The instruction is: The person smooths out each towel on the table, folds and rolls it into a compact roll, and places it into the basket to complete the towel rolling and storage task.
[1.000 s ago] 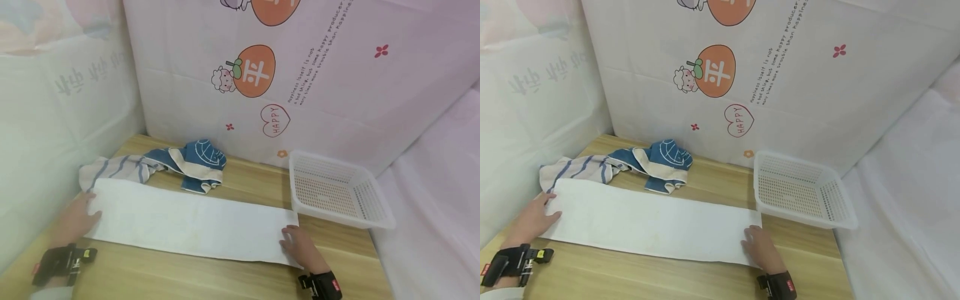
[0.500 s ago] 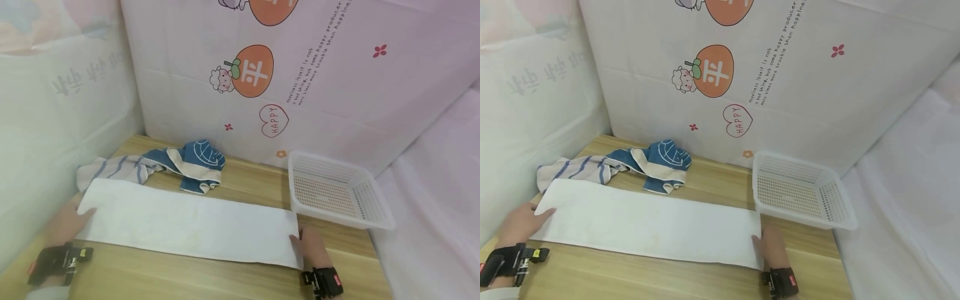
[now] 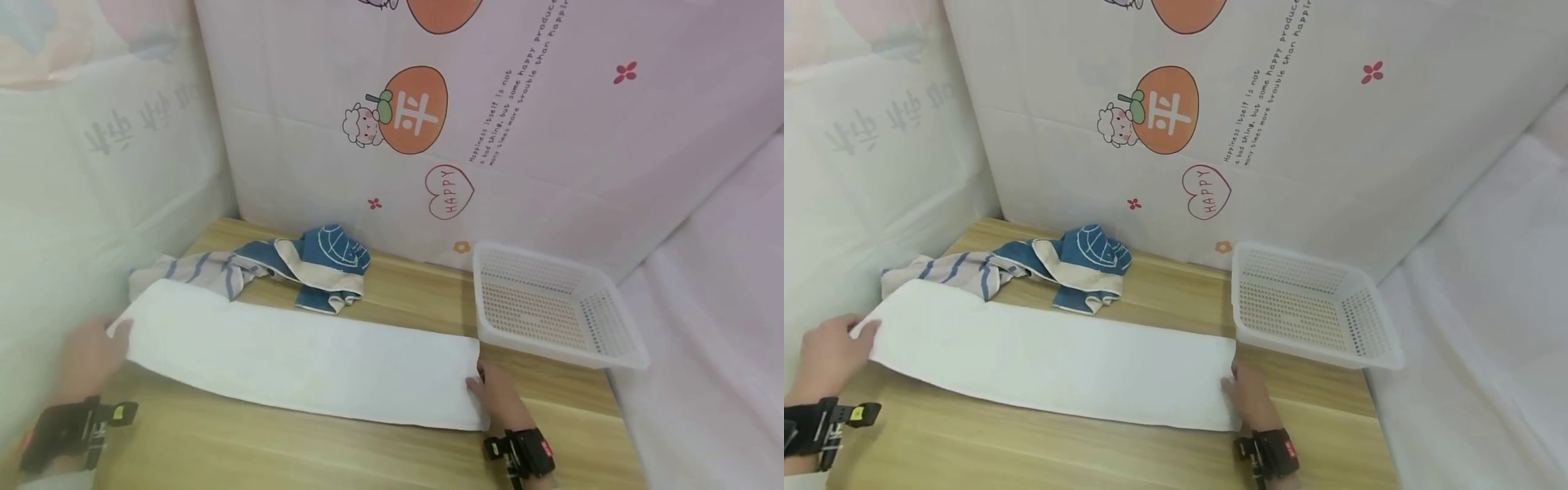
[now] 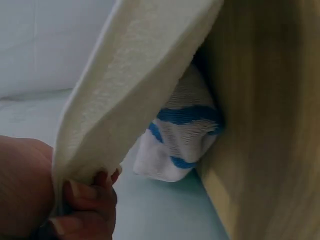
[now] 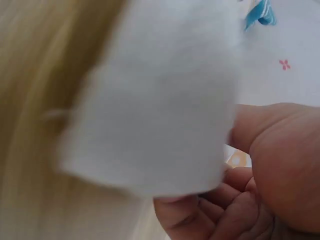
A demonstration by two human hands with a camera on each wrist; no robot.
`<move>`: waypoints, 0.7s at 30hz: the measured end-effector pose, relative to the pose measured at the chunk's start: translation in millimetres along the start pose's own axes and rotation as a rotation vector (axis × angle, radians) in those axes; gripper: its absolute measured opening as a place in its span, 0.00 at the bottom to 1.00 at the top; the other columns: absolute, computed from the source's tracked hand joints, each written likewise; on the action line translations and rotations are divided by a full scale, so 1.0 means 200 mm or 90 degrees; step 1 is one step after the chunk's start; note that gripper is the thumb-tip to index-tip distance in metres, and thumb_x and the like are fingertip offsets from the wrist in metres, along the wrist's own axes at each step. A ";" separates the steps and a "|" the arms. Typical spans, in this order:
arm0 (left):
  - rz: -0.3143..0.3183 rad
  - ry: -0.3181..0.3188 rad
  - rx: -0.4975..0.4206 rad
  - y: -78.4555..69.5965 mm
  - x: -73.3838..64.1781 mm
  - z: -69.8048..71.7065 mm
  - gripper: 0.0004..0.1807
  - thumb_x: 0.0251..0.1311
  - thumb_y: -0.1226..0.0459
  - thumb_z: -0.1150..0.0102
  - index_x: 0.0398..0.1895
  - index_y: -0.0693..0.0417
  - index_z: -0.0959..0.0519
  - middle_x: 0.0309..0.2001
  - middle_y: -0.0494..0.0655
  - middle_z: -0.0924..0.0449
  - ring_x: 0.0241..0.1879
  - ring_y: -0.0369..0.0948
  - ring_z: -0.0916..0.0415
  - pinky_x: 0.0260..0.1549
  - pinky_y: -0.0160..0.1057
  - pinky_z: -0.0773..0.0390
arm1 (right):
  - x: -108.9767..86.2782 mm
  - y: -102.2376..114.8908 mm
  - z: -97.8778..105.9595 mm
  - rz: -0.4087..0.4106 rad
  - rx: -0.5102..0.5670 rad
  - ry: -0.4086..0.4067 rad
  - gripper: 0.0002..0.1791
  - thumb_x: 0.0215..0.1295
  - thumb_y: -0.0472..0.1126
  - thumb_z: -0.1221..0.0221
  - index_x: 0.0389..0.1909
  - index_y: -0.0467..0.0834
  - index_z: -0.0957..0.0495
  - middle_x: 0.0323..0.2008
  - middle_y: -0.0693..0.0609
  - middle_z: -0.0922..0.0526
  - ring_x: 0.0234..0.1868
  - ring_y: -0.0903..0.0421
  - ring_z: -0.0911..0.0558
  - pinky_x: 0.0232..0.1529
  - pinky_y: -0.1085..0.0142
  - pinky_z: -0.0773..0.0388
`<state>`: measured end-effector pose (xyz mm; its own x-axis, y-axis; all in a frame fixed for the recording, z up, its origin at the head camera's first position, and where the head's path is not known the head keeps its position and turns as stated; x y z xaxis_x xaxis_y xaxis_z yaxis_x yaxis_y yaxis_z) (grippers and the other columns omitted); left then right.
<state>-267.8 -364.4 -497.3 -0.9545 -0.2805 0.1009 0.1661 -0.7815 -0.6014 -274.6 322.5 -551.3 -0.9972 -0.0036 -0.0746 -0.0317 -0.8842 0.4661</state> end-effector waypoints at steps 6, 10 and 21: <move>-0.030 -0.133 -0.082 -0.21 0.09 0.16 0.25 0.73 0.59 0.52 0.55 0.77 0.25 0.53 0.80 0.25 0.55 0.75 0.30 0.55 0.72 0.34 | 0.02 0.07 -0.07 0.015 0.028 0.017 0.18 0.73 0.41 0.42 0.52 0.30 0.26 0.48 0.35 0.19 0.48 0.41 0.19 0.48 0.48 0.21; -0.044 -0.172 -0.137 -0.38 0.14 0.18 0.24 0.73 0.58 0.52 0.55 0.73 0.22 0.56 0.75 0.23 0.59 0.72 0.30 0.65 0.68 0.40 | -0.01 0.09 -0.07 -0.008 0.044 0.022 0.29 0.74 0.41 0.44 0.65 0.24 0.33 0.60 0.27 0.24 0.62 0.32 0.24 0.61 0.40 0.27; -0.403 -0.281 -0.295 -1.20 0.06 0.05 0.06 0.60 0.73 0.33 0.39 0.68 0.15 0.38 0.62 0.13 0.40 0.52 0.18 0.48 0.20 0.31 | 0.01 0.10 0.04 -0.007 0.036 -0.062 0.08 0.71 0.40 0.40 0.39 0.36 0.21 0.31 0.47 0.18 0.29 0.55 0.22 0.28 0.63 0.25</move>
<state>-315.9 -185.9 -344.4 -0.6358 -0.1367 0.7597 -0.5662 -0.5862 -0.5794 -277.6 307.9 -535.5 -0.9985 0.0546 0.0048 -0.0444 -0.8563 0.5145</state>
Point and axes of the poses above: each hand's wrist, its own x-axis towards the middle knuckle, its own z-axis out of the back of the hand, y = z × x, the point moved 7 cm from there along x, towards the middle knuckle
